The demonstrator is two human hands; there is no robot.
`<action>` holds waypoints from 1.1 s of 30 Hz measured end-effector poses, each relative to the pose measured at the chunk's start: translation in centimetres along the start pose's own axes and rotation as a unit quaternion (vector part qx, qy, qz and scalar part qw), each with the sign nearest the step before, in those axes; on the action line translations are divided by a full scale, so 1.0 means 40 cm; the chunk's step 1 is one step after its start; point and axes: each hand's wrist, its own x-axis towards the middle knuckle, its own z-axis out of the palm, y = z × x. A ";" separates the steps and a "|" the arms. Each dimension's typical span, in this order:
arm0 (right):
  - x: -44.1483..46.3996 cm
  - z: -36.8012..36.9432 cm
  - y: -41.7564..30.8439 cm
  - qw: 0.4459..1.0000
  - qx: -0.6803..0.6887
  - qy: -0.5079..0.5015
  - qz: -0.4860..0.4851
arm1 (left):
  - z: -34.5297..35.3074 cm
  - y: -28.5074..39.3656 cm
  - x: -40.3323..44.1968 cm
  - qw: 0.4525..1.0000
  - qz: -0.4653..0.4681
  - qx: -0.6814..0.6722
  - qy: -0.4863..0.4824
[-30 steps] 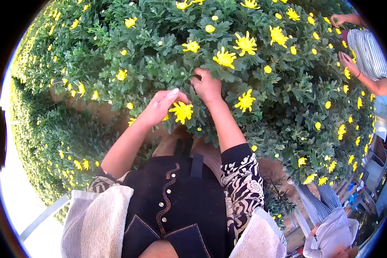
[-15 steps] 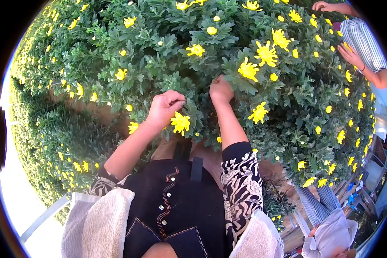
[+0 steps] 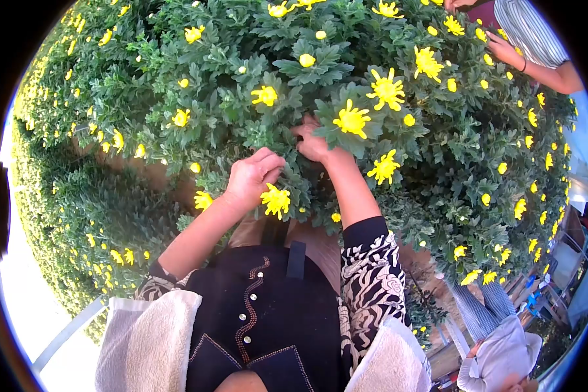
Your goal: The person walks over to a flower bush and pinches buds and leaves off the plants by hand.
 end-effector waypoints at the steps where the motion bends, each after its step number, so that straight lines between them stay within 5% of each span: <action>1: 0.006 -0.005 0.002 0.998 0.027 -0.057 0.014 | -0.006 0.001 -0.002 1.000 -0.002 -0.004 0.005; 4: 0.039 -0.015 0.030 0.971 0.155 -0.151 0.105 | -0.013 -0.013 -0.013 1.000 -0.002 0.000 0.001; 6: 0.028 -0.017 0.030 0.987 0.100 -0.090 0.083 | -0.012 -0.017 -0.022 1.000 0.014 0.008 0.008; 8: 0.030 -0.020 0.026 0.979 -0.098 -0.105 0.146 | -0.012 -0.011 -0.029 1.000 0.022 0.016 0.005; 10: 0.044 -0.075 -0.004 0.978 -0.073 -0.126 0.151 | -0.013 -0.001 -0.032 0.999 0.021 0.030 0.010; 12: 0.040 -0.121 -0.033 0.915 0.336 -0.084 0.206 | -0.013 0.001 -0.034 0.999 0.021 0.031 0.009; 13: 0.040 -0.139 -0.042 0.884 0.415 -0.116 0.180 | -0.015 0.001 -0.032 0.999 0.023 0.041 -0.004; 14: 0.041 -0.139 -0.034 0.898 0.412 -0.151 0.041 | -0.016 0.001 -0.028 0.998 0.027 0.052 -0.015; 16: 0.036 -0.155 -0.074 0.949 0.228 -0.214 -0.024 | -0.016 0.006 -0.023 0.997 0.038 0.058 -0.014; 21: 0.048 -0.044 -0.023 0.915 0.193 -0.354 -0.003 | -0.009 0.007 -0.023 0.995 0.066 0.077 -0.020; 28: 0.015 -0.007 0.015 0.852 0.441 -0.211 0.188 | -0.010 0.003 -0.014 0.994 0.077 0.076 -0.007; 33: 0.029 0.028 0.007 0.863 0.304 0.017 0.403 | -0.003 0.019 0.001 0.993 0.078 0.089 -0.013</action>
